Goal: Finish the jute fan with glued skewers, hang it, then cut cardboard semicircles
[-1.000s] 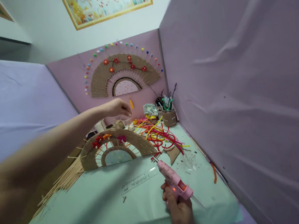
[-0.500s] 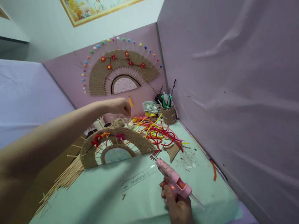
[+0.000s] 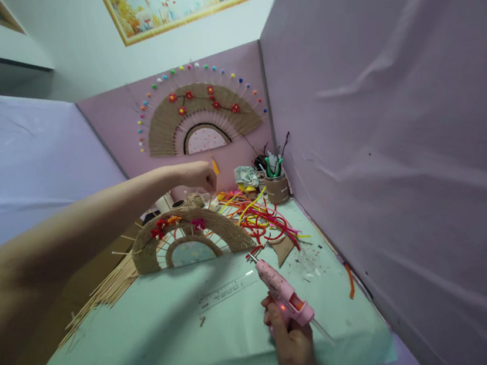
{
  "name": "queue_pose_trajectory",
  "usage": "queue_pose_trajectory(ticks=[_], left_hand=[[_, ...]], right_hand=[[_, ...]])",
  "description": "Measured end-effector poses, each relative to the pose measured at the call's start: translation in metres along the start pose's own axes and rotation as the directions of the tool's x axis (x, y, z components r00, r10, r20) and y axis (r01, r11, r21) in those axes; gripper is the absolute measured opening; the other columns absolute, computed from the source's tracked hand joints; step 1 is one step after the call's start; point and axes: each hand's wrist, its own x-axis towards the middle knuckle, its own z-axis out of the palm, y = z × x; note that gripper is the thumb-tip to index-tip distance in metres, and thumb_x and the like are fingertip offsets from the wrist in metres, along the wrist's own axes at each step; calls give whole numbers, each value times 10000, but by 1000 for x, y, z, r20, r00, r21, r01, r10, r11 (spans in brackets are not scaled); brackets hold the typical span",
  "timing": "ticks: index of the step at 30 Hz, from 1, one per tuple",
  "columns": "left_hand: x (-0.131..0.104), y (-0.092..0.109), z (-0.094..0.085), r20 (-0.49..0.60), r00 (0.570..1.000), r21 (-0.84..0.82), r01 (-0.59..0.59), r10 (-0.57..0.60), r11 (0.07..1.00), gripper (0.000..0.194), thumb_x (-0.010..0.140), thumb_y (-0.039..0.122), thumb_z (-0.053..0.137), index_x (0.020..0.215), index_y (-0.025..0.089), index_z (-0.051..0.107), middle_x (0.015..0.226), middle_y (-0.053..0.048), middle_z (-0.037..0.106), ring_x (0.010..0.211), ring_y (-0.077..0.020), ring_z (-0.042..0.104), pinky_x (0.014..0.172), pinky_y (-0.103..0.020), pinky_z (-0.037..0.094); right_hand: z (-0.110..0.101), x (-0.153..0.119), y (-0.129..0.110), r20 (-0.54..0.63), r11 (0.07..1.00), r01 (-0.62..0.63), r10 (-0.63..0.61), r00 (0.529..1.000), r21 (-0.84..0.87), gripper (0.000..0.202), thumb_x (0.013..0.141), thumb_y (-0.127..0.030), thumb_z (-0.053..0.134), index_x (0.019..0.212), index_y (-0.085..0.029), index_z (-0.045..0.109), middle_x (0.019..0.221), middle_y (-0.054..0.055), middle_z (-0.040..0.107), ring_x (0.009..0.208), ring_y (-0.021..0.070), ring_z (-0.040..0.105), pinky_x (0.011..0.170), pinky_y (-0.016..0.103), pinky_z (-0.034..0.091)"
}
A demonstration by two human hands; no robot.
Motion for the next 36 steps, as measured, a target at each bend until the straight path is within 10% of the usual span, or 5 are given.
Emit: queue_pose_trajectory(ticks=[13, 36], left_hand=[[-3, 4, -1, 45, 999, 317, -26, 12, 948, 172, 655, 255, 709, 792, 189, 790, 640, 22, 698, 564, -96, 519, 535, -211, 311], [-4, -4, -1, 44, 998, 306, -51, 39, 951, 245, 766, 245, 613, 944, 171, 763, 809, -13, 732, 669, -114, 576, 609, -210, 366]], right_hand=[[4, -3, -5, -59, 1000, 1, -1, 998, 10, 464, 774, -611, 640, 795, -149, 673, 655, 33, 618, 561, 135, 528, 507, 238, 421], [7, -4, -5, -62, 1000, -4, 5, 998, 30, 448, 771, -603, 648, 807, -158, 667, 623, 16, 594, 536, 119, 492, 496, 232, 396]])
